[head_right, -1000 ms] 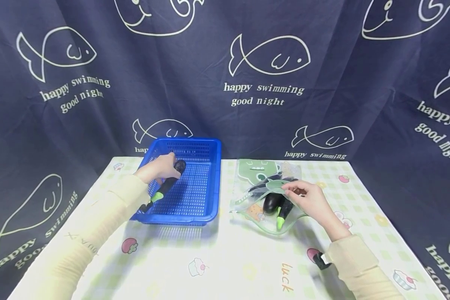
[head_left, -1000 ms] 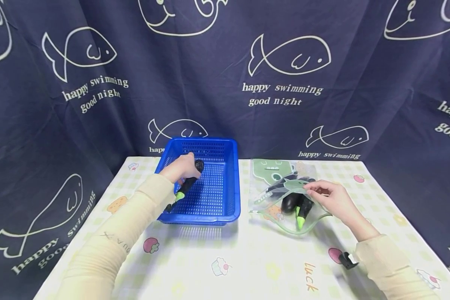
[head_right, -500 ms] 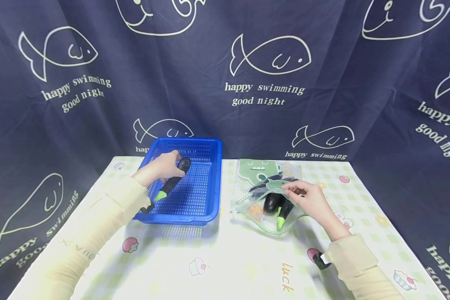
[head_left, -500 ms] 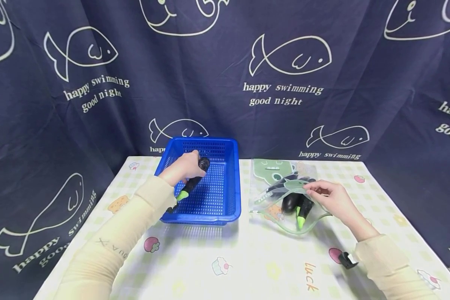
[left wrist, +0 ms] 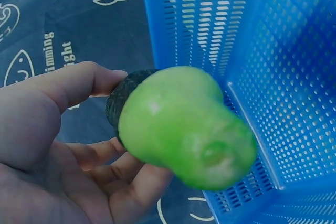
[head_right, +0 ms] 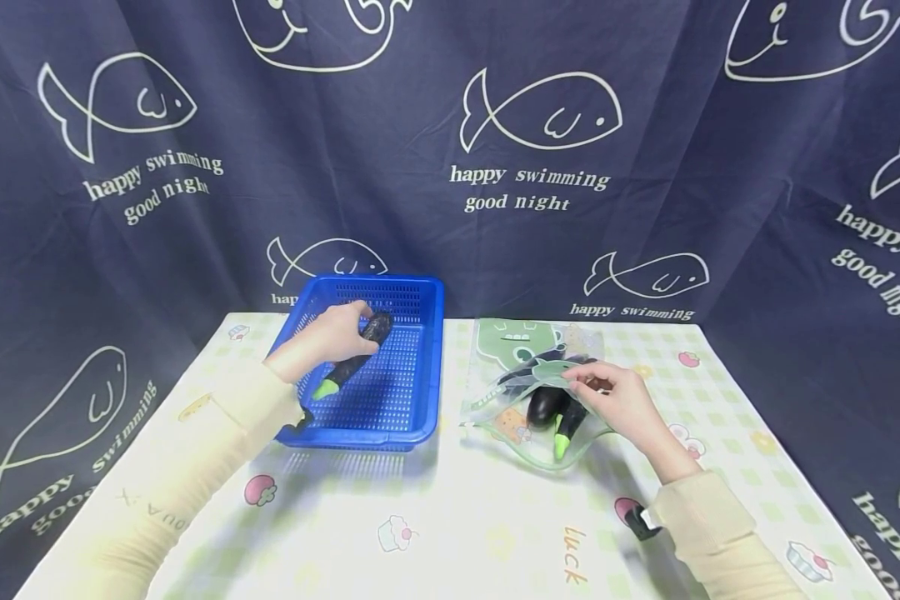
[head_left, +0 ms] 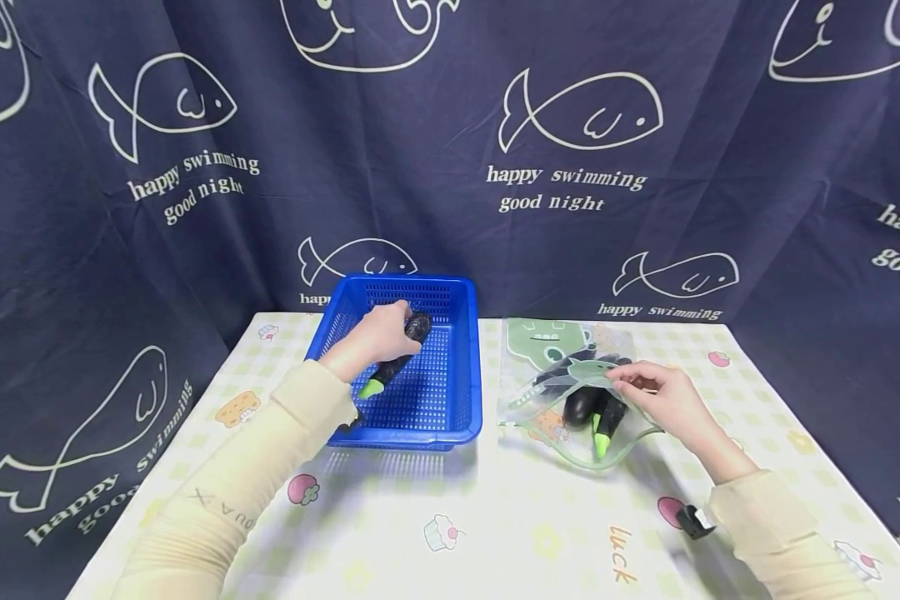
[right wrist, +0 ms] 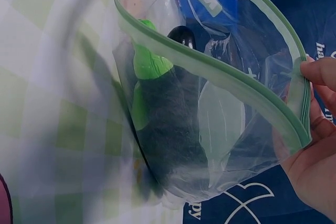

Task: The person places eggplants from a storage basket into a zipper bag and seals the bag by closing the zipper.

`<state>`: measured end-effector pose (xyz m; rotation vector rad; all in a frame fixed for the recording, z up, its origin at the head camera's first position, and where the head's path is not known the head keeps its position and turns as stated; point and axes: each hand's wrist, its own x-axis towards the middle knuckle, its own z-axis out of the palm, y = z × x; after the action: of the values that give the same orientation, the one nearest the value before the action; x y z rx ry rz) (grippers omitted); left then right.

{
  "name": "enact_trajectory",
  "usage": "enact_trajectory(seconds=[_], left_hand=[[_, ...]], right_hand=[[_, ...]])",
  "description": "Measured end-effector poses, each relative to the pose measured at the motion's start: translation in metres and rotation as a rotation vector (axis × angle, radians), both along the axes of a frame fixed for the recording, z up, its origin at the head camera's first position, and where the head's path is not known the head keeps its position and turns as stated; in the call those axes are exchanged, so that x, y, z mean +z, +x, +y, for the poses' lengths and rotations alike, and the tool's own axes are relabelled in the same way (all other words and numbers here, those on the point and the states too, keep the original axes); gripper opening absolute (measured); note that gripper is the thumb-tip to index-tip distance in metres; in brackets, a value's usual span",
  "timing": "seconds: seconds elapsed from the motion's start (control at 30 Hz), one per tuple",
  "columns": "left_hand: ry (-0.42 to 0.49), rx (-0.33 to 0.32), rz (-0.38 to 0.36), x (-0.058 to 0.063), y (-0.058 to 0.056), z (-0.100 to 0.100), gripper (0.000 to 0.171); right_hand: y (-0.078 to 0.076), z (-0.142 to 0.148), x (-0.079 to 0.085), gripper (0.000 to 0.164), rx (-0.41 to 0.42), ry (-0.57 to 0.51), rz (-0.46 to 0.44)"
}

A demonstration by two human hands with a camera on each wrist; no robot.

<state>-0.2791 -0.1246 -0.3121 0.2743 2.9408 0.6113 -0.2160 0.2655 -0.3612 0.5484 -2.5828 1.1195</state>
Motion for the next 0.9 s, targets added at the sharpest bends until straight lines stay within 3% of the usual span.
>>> enact_trajectory(seconds=[0.5, 0.9], left_hand=[[0.023, -0.045, 0.103, 0.004, 0.02, 0.021, 0.06], [0.05, -0.065, 0.13, 0.002, 0.03, 0.038, 0.058]], right_hand=[[-0.001, 0.0, -0.002, 0.015, -0.003, -0.003, 0.014], [-0.002, -0.001, -0.002, 0.015, 0.006, -0.014, 0.013]])
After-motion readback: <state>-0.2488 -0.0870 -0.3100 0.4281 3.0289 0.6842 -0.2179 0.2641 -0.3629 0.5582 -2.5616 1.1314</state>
